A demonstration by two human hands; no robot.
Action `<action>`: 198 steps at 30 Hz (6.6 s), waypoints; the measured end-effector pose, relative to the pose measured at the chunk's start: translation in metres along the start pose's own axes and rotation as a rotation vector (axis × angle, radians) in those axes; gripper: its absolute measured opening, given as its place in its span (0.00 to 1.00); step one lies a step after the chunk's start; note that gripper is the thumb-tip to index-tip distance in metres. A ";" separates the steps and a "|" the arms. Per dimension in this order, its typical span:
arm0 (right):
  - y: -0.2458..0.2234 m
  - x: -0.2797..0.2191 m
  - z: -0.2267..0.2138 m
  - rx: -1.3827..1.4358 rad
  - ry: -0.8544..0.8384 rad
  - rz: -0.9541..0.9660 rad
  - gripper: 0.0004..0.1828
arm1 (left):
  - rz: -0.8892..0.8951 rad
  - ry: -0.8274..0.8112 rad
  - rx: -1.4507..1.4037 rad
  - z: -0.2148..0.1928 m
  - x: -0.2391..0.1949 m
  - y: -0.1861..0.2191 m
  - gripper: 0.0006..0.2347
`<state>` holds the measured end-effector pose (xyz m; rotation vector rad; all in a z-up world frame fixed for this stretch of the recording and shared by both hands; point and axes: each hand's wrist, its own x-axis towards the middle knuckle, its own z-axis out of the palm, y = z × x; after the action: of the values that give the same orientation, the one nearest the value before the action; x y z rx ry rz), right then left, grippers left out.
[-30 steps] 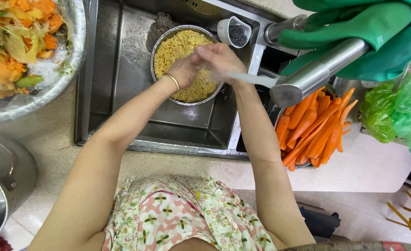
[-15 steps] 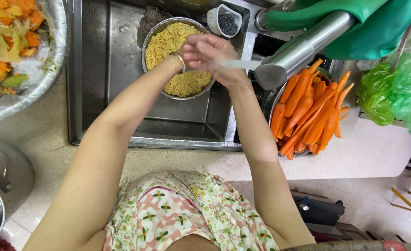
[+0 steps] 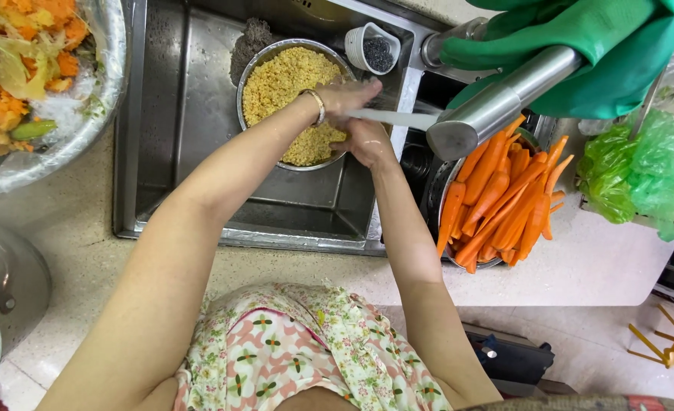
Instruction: The person washes peeled carrots in a metal bowl under running water, then transfers them to a separate bowl. They rinse the first bowl, retrieve a colander from a cabinet, and use it to rinse yellow grains from a pot under the tap. Finally, they wipe the sink area with a cloth.
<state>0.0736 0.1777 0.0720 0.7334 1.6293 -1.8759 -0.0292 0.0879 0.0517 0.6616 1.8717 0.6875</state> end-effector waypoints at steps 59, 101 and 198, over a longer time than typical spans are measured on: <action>0.170 0.131 -0.055 0.056 0.680 -0.036 0.29 | -0.473 0.819 -1.319 0.131 -0.011 -0.298 0.41; 0.054 -0.105 -0.008 0.714 0.064 -0.623 0.32 | 0.229 0.642 -1.284 0.028 -0.186 -0.105 0.29; 0.089 -0.114 -0.003 0.699 -0.034 -0.708 0.37 | 0.330 0.464 -1.351 0.052 -0.221 -0.077 0.28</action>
<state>0.2170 0.1761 0.0901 0.3770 1.2784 -3.0191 0.0864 -0.1123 0.1152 -0.1233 1.2107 2.1445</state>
